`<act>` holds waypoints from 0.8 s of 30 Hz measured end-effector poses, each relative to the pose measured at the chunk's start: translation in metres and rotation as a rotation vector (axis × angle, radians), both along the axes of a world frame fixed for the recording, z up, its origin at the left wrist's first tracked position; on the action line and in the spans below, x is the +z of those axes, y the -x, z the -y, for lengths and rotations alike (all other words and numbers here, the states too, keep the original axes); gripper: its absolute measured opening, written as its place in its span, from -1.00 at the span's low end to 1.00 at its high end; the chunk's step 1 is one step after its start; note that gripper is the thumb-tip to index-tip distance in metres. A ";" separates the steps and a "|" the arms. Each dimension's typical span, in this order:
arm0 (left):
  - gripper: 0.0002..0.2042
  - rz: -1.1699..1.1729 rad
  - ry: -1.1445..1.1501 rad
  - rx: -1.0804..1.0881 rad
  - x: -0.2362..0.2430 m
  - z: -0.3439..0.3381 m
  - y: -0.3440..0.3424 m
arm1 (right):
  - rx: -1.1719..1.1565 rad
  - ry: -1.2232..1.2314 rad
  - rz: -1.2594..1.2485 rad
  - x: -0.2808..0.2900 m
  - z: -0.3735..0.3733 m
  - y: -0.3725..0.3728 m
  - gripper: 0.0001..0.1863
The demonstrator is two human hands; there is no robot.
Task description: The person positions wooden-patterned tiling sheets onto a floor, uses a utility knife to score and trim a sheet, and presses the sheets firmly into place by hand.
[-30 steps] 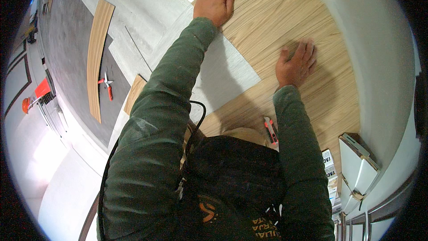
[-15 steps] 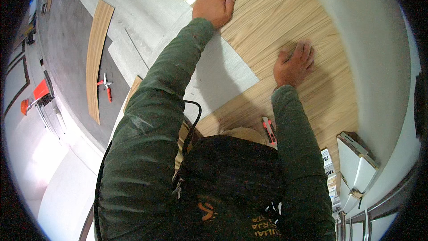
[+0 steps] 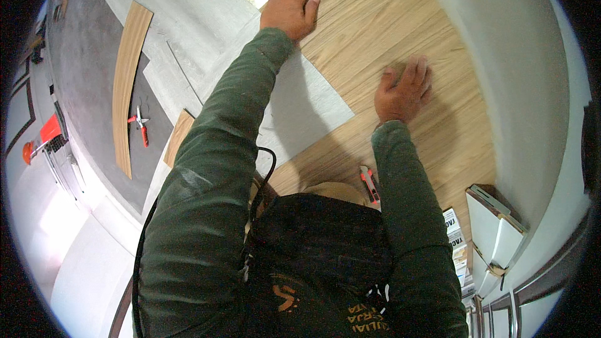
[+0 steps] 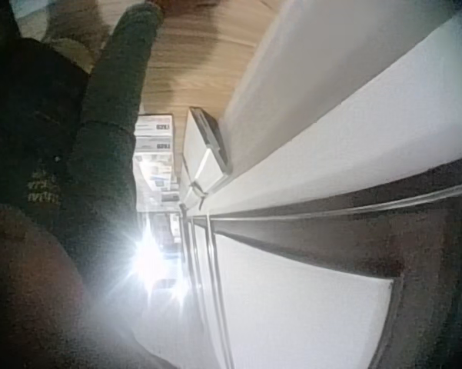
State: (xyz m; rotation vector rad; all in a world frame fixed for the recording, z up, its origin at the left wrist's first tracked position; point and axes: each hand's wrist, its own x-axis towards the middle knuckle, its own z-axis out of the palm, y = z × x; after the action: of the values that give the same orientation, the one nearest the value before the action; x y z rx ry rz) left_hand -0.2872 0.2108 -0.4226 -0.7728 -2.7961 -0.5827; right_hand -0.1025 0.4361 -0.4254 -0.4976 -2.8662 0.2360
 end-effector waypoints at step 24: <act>-0.52 0.015 0.084 0.017 0.007 -0.008 -0.006 | -0.059 0.089 0.132 0.013 0.004 0.004 -0.31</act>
State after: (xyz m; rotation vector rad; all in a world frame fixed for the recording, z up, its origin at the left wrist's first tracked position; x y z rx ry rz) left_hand -0.2808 0.2186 -0.4157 -0.7633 -2.8535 -0.4732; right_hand -0.1065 0.4324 -0.4121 -0.6359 -2.9732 0.3339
